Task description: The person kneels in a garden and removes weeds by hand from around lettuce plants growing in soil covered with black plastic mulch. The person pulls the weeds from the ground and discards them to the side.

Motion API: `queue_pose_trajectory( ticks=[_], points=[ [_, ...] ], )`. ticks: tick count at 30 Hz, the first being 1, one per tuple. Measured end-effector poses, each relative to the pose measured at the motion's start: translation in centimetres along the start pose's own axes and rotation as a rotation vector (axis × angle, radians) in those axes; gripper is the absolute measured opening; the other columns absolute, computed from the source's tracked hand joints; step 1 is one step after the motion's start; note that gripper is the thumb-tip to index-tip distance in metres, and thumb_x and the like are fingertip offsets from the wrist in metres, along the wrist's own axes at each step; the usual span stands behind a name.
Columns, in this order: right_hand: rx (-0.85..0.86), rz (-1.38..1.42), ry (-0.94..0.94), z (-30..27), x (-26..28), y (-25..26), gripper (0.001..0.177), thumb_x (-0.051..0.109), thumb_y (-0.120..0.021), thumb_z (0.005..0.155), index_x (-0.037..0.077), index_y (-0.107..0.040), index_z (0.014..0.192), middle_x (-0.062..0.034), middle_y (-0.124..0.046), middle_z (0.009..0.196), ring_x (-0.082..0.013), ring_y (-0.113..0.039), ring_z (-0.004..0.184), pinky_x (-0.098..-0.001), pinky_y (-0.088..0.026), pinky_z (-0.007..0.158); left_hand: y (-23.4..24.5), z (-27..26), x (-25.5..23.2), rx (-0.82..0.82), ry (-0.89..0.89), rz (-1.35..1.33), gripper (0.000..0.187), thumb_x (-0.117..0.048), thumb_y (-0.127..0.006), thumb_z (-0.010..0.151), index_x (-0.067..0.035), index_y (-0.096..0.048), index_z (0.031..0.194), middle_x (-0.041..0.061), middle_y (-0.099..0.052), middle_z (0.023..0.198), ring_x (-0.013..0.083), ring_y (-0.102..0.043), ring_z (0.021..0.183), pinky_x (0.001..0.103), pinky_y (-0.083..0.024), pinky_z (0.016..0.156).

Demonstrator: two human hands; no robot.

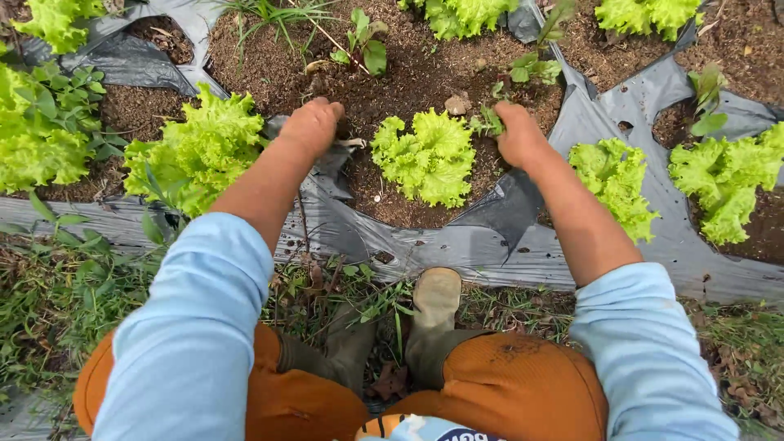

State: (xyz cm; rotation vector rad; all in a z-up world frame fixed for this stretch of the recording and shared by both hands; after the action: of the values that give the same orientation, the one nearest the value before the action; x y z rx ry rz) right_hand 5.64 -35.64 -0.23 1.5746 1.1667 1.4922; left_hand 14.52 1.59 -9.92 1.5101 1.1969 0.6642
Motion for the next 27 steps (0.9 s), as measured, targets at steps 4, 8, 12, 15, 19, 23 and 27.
queue_pose_trajectory(
  ticks=[4,8,12,15,19,23,27],
  points=[
    [0.171,0.208,-0.194,-7.1,0.4,0.8,0.040,0.001,-0.053,0.100,0.000,-0.043,0.139,-0.0306,-0.047,0.132,-0.0528,-0.049,0.124,-0.0628,-0.043,0.104,-0.1,-7.5,-3.9,-0.061,0.029,-0.288,0.025,-0.008,-0.053,0.103,-0.017,-0.067,0.122,0.015,-0.064,0.118,0.0447,-0.071,0.106,0.060,-0.062,0.082],
    [0.206,0.272,-0.357,-19.2,1.1,-1.0,0.050,0.023,-0.054,0.107,0.004,-0.042,0.153,-0.0324,-0.050,0.143,-0.0567,-0.049,0.131,-0.0703,-0.042,0.108,-8.5,-11.0,-7.9,-0.042,0.120,-0.510,0.034,0.001,-0.051,0.100,-0.008,-0.067,0.129,0.022,-0.067,0.117,0.0461,-0.070,0.110,0.066,-0.058,0.088],
    [0.605,0.196,-0.488,-27.9,5.1,-5.4,0.055,0.012,-0.028,0.111,-0.022,-0.027,0.155,-0.0494,-0.029,0.156,-0.0569,-0.024,0.148,-0.0512,-0.022,0.129,-6.4,-20.3,-20.1,0.444,0.082,-0.607,0.036,-0.027,-0.069,0.093,-0.001,-0.073,0.117,0.029,-0.070,0.120,0.0478,-0.067,0.117,0.063,-0.055,0.094],
    [0.395,-0.195,-0.223,-21.9,-4.4,-7.0,0.043,0.039,-0.072,0.091,0.032,-0.069,0.133,-0.0176,-0.064,0.128,-0.0410,-0.068,0.117,-0.0541,-0.056,0.103,-2.2,-20.9,-22.6,0.342,-0.053,-0.549,0.031,-0.036,-0.070,0.093,-0.011,-0.077,0.111,0.022,-0.076,0.111,0.0414,-0.072,0.111,0.054,-0.061,0.094],
    [-0.123,-0.251,-0.089,-11.8,-3.9,-3.2,0.030,0.032,-0.076,0.092,0.028,-0.073,0.121,-0.0043,-0.069,0.105,-0.0280,-0.070,0.106,-0.0431,-0.057,0.096,1.3,-18.2,-17.2,-0.099,0.283,-0.655,0.038,-0.030,-0.065,0.100,-0.005,-0.049,0.123,0.024,-0.064,0.115,0.0487,-0.072,0.100,0.063,-0.061,0.085],
    [-0.141,-0.227,-0.161,-5.2,-4.8,-6.3,0.018,0.024,-0.080,0.085,0.016,-0.073,0.100,-0.0140,-0.067,0.092,-0.0383,-0.072,0.093,-0.0515,-0.061,0.084,-5.5,-11.7,-15.6,-0.066,0.200,-0.461,0.034,-0.020,-0.053,0.104,-0.001,-0.054,0.132,0.020,-0.058,0.116,0.0489,-0.073,0.095,0.063,-0.060,0.079],
    [0.098,0.028,-0.267,-12.1,-3.9,-5.1,0.009,0.025,-0.076,0.094,0.019,-0.072,0.100,-0.0088,-0.071,0.093,-0.0391,-0.072,0.096,-0.0543,-0.061,0.081,-8.6,-7.1,-13.8,0.041,-0.020,-0.404,0.025,-0.016,-0.052,0.097,-0.002,-0.068,0.110,0.020,-0.069,0.094,0.0457,-0.076,0.082,0.056,-0.063,0.070]
  ],
)
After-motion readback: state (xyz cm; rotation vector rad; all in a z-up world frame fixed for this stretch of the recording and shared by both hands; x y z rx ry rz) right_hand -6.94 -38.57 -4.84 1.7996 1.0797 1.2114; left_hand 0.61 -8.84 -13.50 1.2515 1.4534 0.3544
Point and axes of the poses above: each hand's wrist, its own z-axis towards the middle knuckle, its own y-axis out of the back of the hand, x = y × z, the point moved 10 cm from there along z, towards the middle knuckle
